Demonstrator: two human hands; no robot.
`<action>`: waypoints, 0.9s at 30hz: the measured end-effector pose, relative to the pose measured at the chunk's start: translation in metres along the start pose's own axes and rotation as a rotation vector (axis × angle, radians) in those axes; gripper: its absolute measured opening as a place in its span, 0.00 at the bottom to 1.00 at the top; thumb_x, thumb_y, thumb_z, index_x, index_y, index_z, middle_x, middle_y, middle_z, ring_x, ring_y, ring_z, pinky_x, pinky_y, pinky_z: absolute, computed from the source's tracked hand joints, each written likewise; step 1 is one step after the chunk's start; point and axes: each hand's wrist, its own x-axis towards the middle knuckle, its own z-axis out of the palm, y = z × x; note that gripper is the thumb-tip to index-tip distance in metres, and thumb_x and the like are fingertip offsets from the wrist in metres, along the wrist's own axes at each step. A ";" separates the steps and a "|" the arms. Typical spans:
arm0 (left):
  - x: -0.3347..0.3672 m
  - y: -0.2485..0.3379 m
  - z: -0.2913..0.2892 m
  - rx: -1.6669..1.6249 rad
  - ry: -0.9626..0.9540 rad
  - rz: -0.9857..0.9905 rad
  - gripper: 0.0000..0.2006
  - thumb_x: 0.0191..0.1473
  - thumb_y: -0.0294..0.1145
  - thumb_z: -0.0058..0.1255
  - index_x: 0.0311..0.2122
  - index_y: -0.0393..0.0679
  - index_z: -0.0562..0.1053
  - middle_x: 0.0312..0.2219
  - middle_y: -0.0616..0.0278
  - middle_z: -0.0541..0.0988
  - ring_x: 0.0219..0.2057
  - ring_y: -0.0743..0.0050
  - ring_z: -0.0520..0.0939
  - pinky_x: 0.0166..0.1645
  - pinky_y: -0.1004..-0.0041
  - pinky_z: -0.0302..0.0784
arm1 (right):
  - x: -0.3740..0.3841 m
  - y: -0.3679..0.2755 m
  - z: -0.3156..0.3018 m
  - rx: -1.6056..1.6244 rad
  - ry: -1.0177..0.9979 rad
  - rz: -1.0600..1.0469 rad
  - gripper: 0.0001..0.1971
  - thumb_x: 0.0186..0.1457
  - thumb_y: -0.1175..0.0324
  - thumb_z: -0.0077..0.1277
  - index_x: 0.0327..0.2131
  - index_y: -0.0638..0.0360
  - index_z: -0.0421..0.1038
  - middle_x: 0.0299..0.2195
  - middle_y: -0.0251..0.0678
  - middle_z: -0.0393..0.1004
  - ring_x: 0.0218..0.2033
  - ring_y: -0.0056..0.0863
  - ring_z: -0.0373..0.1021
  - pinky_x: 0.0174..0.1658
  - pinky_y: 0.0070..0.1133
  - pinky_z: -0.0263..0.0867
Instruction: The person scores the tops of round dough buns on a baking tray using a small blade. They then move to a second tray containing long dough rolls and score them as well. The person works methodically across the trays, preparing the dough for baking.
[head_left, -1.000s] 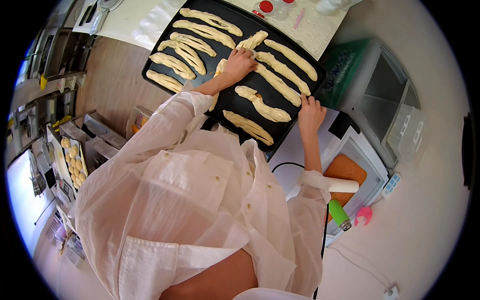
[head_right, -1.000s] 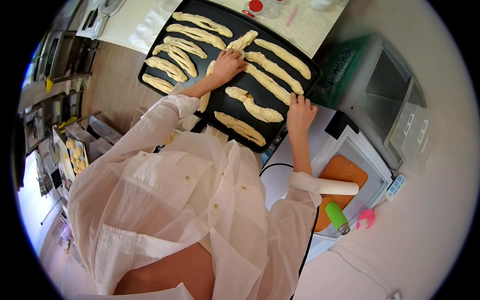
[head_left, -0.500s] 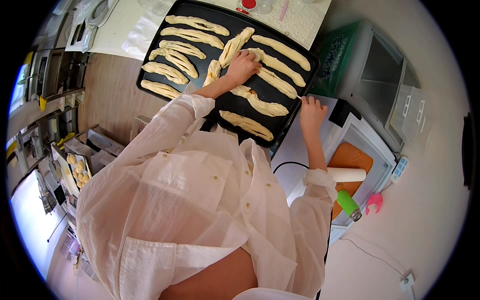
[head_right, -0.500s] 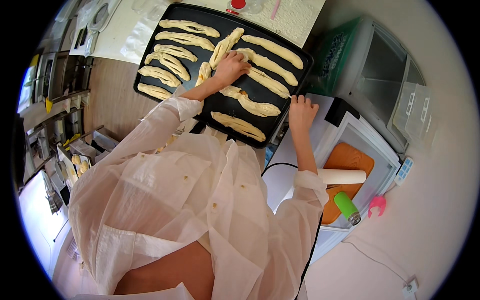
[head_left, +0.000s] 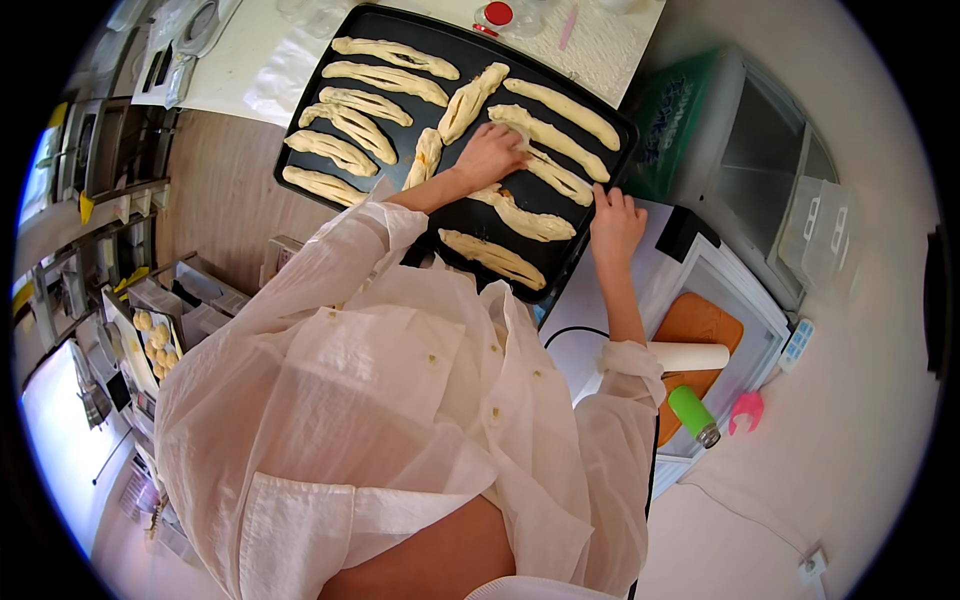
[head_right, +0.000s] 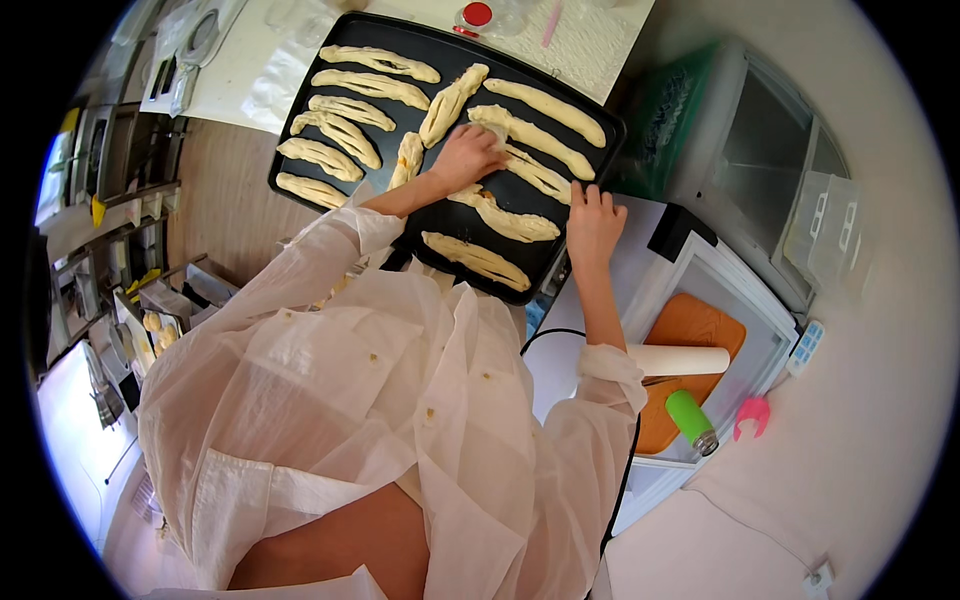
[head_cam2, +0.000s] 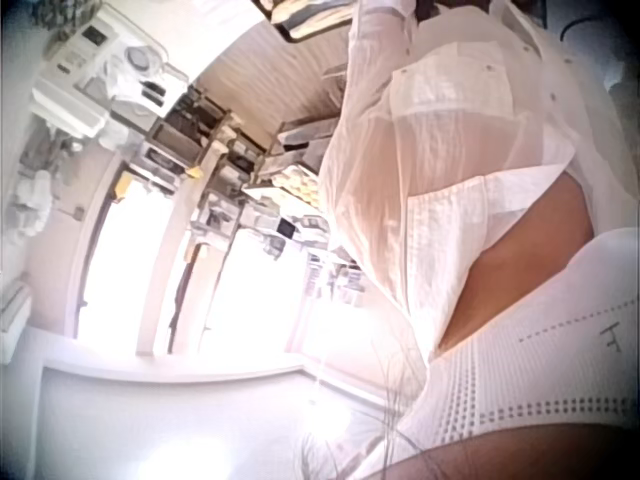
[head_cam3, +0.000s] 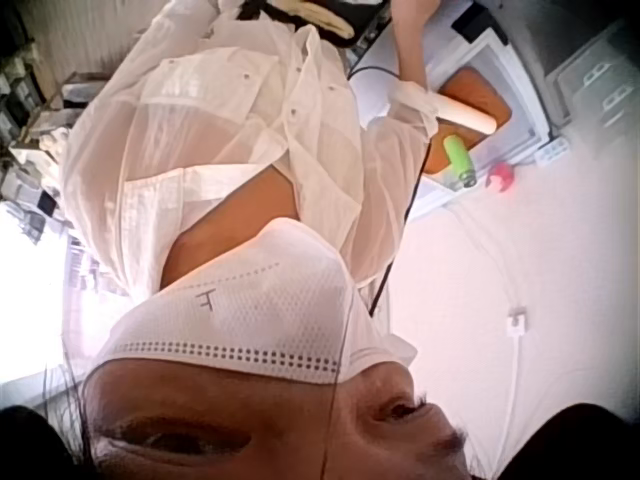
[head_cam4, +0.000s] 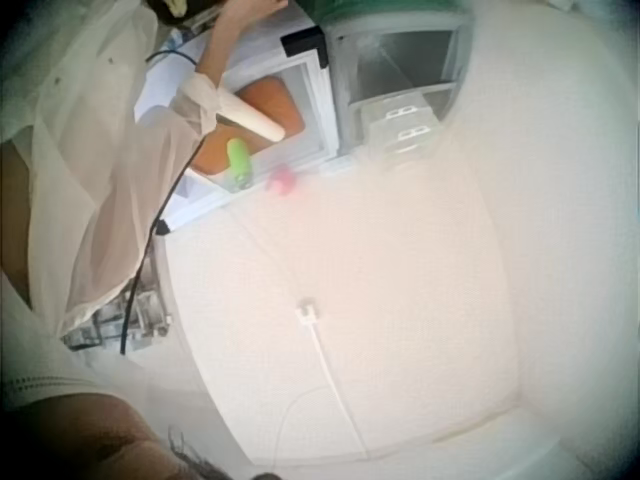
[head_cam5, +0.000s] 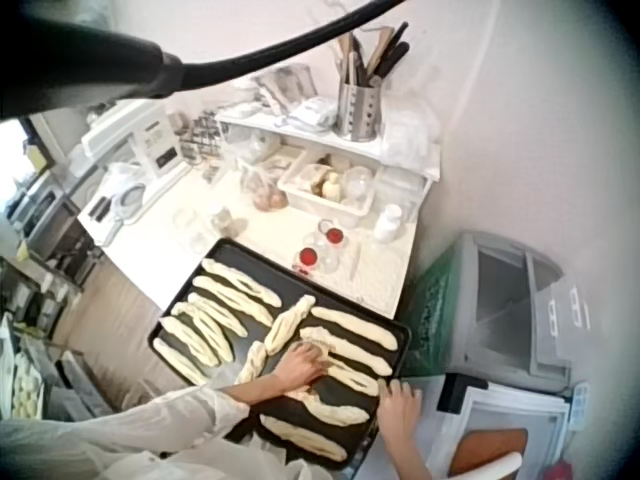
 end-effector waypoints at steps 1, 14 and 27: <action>0.003 -0.004 -0.005 0.011 0.016 -0.089 0.09 0.44 0.40 0.56 0.32 0.55 0.80 0.29 0.68 0.71 0.39 0.66 0.71 0.44 0.65 0.64 | 0.011 -0.003 -0.003 0.005 0.038 0.014 0.10 0.44 0.72 0.49 0.33 0.53 0.75 0.24 0.28 0.66 0.31 0.26 0.66 0.34 0.27 0.56; 0.021 -0.060 -0.010 0.197 -0.011 -0.261 0.09 0.43 0.41 0.57 0.33 0.59 0.80 0.30 0.70 0.71 0.41 0.68 0.70 0.44 0.67 0.63 | 0.063 0.009 0.042 -0.064 -0.116 -0.043 0.08 0.47 0.72 0.48 0.31 0.52 0.75 0.26 0.29 0.71 0.30 0.27 0.68 0.35 0.31 0.58; 0.043 -0.037 0.006 0.090 0.003 -0.147 0.09 0.42 0.44 0.58 0.31 0.56 0.80 0.31 0.69 0.72 0.42 0.66 0.70 0.43 0.66 0.64 | 0.052 0.007 0.038 -0.105 -0.054 -0.071 0.08 0.44 0.72 0.48 0.30 0.53 0.75 0.25 0.29 0.68 0.30 0.28 0.67 0.34 0.29 0.56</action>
